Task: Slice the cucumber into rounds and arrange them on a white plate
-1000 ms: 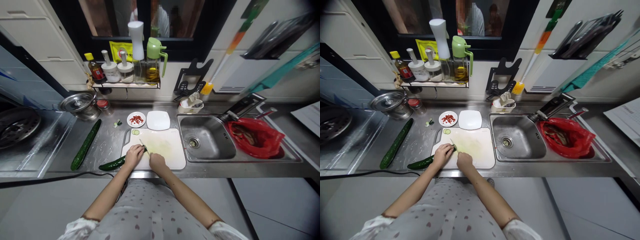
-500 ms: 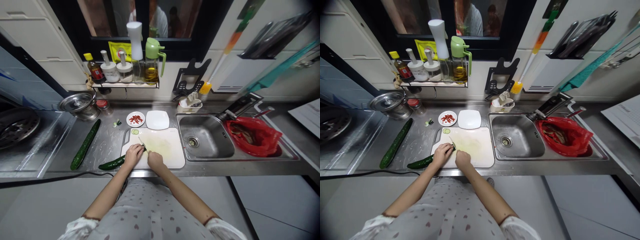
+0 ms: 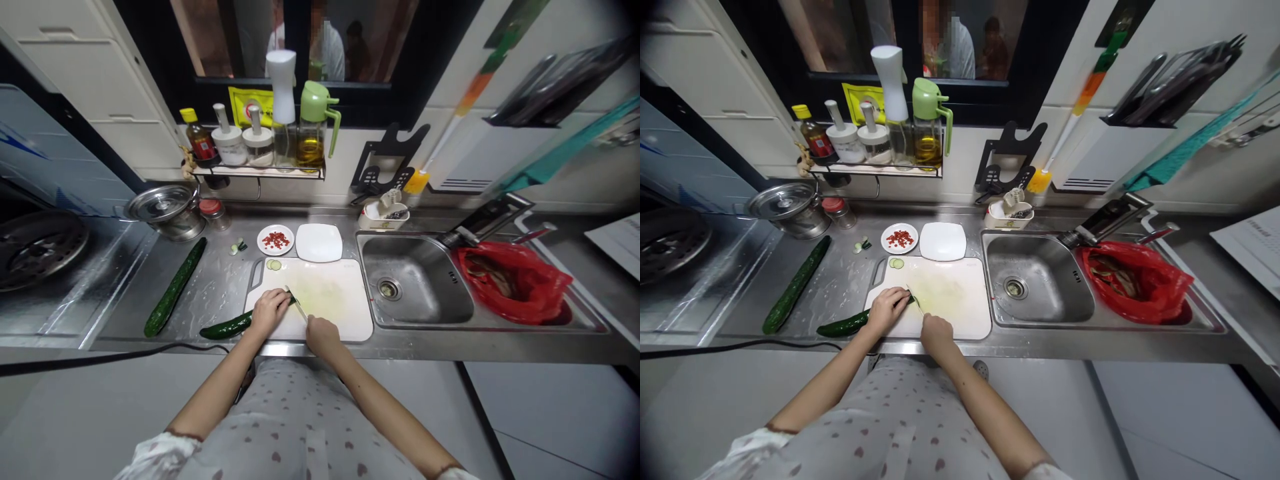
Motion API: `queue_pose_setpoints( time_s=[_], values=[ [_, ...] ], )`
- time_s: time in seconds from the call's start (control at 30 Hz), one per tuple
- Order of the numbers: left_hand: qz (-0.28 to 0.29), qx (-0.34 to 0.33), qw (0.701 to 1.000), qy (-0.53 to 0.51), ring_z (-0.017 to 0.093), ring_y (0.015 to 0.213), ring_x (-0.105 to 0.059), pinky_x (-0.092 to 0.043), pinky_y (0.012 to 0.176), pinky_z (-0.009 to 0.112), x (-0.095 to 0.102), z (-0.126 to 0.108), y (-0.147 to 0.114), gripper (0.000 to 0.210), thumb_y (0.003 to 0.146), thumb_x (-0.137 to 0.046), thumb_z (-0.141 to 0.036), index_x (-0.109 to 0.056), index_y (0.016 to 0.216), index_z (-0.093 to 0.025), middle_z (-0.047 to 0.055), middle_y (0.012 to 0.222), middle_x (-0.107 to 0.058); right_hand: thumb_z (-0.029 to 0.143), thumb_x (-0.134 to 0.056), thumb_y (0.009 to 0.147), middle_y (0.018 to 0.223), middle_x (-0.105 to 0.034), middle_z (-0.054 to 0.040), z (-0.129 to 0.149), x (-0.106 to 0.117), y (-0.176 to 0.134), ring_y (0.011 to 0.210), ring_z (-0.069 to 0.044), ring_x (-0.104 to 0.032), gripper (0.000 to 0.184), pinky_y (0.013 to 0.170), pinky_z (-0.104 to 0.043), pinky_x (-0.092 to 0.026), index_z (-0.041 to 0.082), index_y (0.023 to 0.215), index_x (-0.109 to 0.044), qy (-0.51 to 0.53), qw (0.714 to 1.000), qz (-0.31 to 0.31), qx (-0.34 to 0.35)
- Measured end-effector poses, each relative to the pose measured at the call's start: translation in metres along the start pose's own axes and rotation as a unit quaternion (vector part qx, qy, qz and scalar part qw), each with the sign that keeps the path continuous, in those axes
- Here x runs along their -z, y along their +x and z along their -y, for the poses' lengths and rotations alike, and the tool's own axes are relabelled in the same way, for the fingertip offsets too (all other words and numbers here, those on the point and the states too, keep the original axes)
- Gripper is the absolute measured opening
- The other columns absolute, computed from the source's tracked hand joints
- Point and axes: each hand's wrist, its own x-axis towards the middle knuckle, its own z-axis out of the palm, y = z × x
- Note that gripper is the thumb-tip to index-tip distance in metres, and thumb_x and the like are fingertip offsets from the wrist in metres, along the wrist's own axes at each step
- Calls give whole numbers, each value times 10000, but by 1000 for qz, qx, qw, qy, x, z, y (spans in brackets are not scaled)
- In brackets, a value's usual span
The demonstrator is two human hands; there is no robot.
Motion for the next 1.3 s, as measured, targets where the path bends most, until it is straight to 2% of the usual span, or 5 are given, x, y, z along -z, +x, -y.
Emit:
queue_pose_setpoints(
  time_s=[0.43, 0.6, 1.3],
  values=[
    [-4, 11, 1000, 1, 166, 895, -589, -481, 818, 308, -2, 0, 0, 187, 907, -512, -290, -684, 966, -247, 36, 986, -668, 130, -364, 883, 995, -682, -150, 11, 10, 26, 946, -227, -655, 277, 739, -294, -459, 127, 1059, -578, 0, 999, -36, 23],
    [6, 21, 1000, 2, 167, 916, -589, -475, 832, 305, -1, 0, 1, 184, 906, -511, -292, -680, 967, -252, 22, 997, -674, 125, -368, 885, 1002, -682, -149, 16, 14, 33, 969, -218, -650, 286, 762, -294, -459, 131, 1084, -574, 12, 999, -32, 22],
    [56, 82, 995, -32, 178, 992, -611, -470, 909, 306, 9, -3, 5, 217, 887, -513, -322, -666, 1026, -258, 30, 1043, -683, 201, -355, 909, 990, -684, -142, -3, 10, 17, 914, -234, -647, 296, 716, -306, -436, 142, 1075, -594, 31, 999, -34, 9]
  ],
)
